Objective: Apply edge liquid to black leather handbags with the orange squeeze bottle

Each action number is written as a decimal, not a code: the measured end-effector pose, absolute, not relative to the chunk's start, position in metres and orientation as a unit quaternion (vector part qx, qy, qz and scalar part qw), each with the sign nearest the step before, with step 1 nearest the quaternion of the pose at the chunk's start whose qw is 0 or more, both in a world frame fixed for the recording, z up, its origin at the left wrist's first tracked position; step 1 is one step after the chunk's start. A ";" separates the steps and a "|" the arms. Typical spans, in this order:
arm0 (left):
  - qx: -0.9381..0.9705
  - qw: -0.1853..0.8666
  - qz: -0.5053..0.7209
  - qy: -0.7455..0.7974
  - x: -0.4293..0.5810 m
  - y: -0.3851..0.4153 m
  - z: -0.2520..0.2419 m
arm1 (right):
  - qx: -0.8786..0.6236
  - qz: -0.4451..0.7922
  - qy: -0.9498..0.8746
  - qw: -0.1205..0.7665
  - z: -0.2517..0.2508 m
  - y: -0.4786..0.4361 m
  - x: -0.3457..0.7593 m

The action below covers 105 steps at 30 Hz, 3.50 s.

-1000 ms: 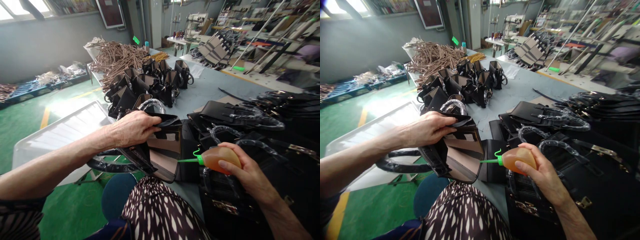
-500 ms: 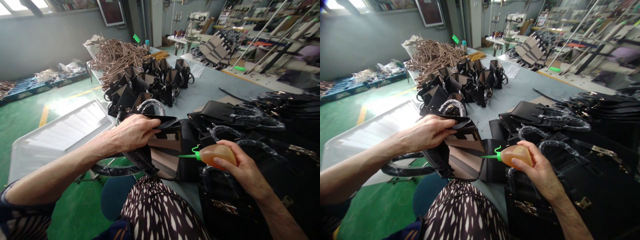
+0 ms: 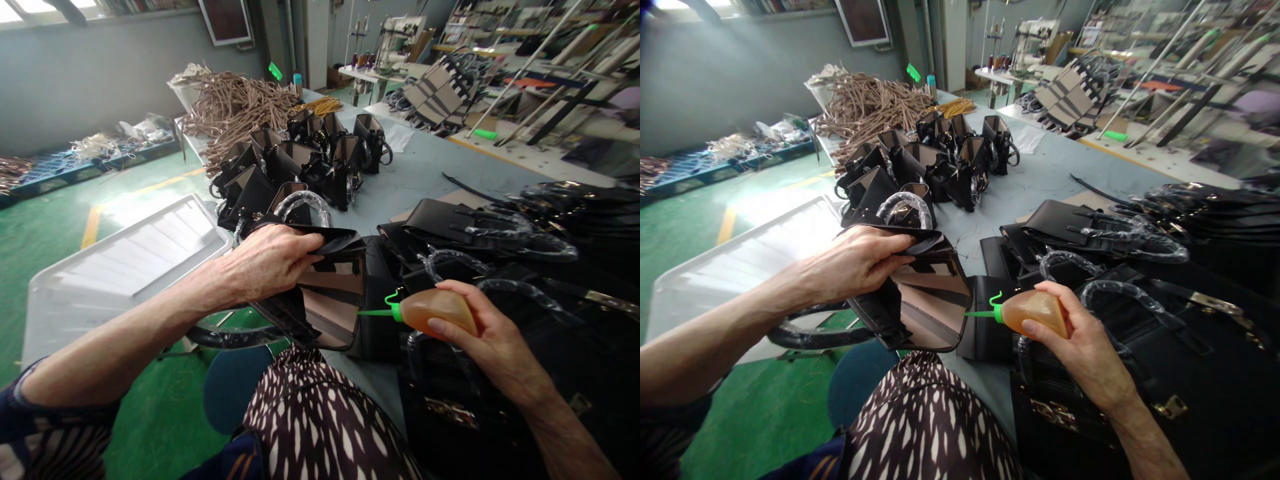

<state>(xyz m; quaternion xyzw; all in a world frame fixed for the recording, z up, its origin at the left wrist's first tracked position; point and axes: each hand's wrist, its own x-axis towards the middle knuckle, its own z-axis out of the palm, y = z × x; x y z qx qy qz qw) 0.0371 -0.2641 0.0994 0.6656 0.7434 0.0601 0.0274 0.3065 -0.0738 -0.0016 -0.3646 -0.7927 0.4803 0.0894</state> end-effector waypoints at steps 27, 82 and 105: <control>0.658 -0.019 0.008 0.753 0.047 -0.272 0.093 | -0.325 0.441 -0.834 0.066 -0.007 -0.080 0.303; 0.630 -0.252 0.013 0.734 0.068 -0.292 0.075 | -0.449 0.584 -0.666 0.121 -0.034 -0.088 0.317; 0.619 -0.302 0.047 0.723 0.068 -0.294 0.069 | -0.449 0.586 -0.665 0.109 -0.035 -0.097 0.318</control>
